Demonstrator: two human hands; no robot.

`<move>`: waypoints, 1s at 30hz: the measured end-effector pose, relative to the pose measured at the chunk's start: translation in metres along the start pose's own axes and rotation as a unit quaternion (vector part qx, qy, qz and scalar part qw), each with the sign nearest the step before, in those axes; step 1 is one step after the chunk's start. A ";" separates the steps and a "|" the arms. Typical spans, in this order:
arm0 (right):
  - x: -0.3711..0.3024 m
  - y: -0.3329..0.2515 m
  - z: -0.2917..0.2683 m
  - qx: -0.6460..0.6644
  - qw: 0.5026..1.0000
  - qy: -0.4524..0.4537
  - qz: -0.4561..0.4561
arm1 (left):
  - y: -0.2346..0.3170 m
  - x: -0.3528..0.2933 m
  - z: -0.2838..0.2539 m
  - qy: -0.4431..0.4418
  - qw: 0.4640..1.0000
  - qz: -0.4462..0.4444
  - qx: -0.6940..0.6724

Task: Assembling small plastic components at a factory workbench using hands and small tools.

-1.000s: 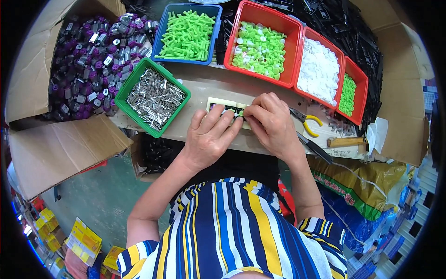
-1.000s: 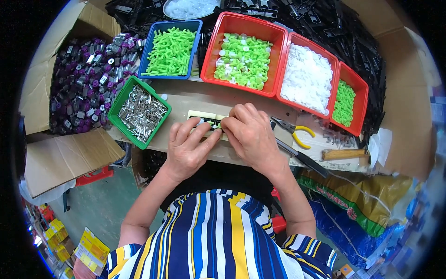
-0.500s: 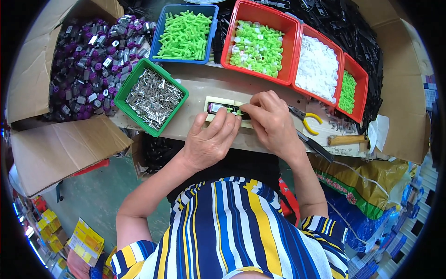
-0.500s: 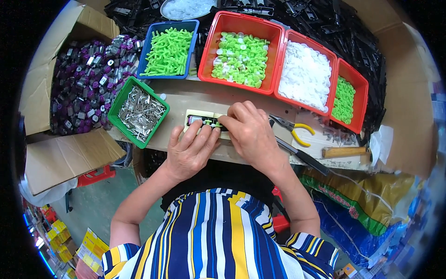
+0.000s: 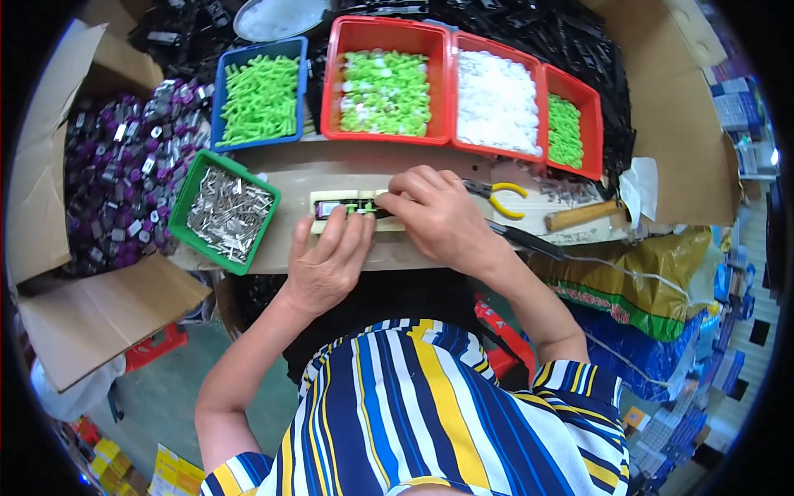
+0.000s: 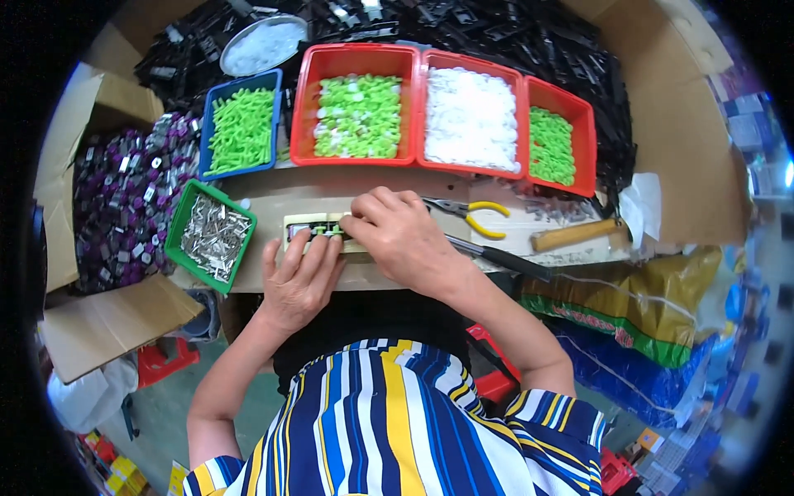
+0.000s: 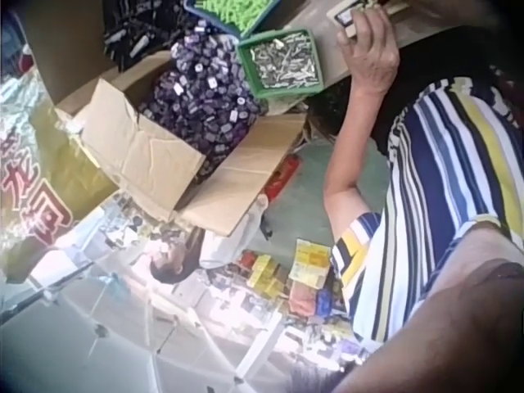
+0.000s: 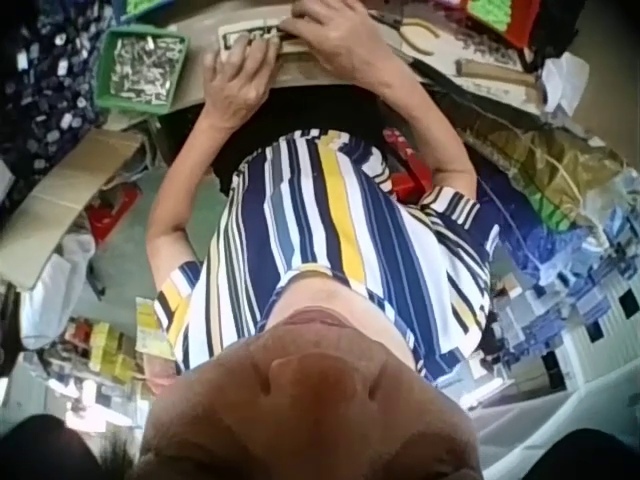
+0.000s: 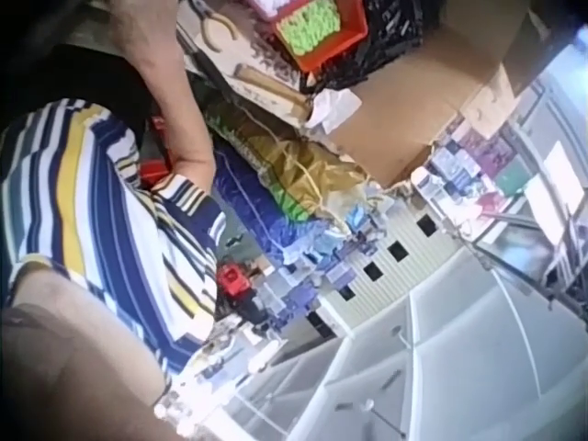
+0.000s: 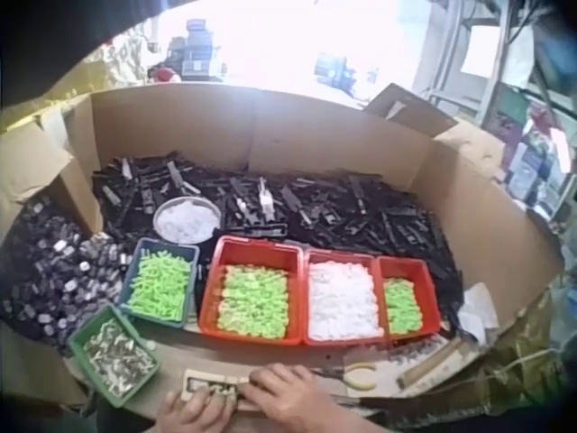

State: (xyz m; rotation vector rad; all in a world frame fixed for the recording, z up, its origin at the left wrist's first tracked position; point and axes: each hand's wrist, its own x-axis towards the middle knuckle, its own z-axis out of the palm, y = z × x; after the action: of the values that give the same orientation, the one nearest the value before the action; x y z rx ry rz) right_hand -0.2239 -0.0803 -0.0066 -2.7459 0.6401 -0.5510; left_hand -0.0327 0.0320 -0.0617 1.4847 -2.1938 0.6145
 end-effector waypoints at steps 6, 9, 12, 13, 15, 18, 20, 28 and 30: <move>-0.069 0.051 -0.045 -0.063 0.968 0.123 0.211 | -0.007 0.004 -0.001 -0.019 0.999 -0.015 -0.041; -0.112 0.088 -0.057 -0.171 0.940 0.088 0.280 | -0.004 0.008 -0.005 -0.024 0.998 -0.027 -0.060; -0.123 0.101 -0.056 -0.214 0.933 0.064 0.281 | -0.003 0.012 -0.010 -0.036 0.995 -0.042 -0.081; -0.124 0.102 -0.055 -0.221 0.932 0.060 0.281 | -0.003 0.014 -0.010 -0.035 0.992 -0.049 -0.107; -0.121 0.100 -0.057 -0.236 0.930 0.045 0.280 | -0.002 0.016 -0.013 -0.034 0.990 -0.055 -0.126; -0.113 0.094 -0.056 -0.241 0.928 0.026 0.283 | -0.009 0.021 -0.022 -0.020 0.984 -0.071 -0.160; -0.109 0.086 -0.056 -0.283 0.909 -0.015 0.306 | -0.020 0.028 -0.026 0.004 0.980 -0.095 -0.174; -0.101 0.084 -0.051 -0.276 0.909 -0.049 0.308 | -0.115 0.065 -0.024 0.026 0.971 -0.215 -0.099; -0.104 0.089 -0.048 -0.287 0.908 -0.048 0.302 | -0.130 0.070 -0.016 -0.007 0.967 -0.250 -0.057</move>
State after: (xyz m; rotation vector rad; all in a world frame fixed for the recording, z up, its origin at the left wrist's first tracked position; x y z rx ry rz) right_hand -0.3629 -0.1165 -0.0250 -2.7881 1.7740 -0.0766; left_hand 0.0666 -0.0547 0.0074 1.8813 -1.7216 0.3003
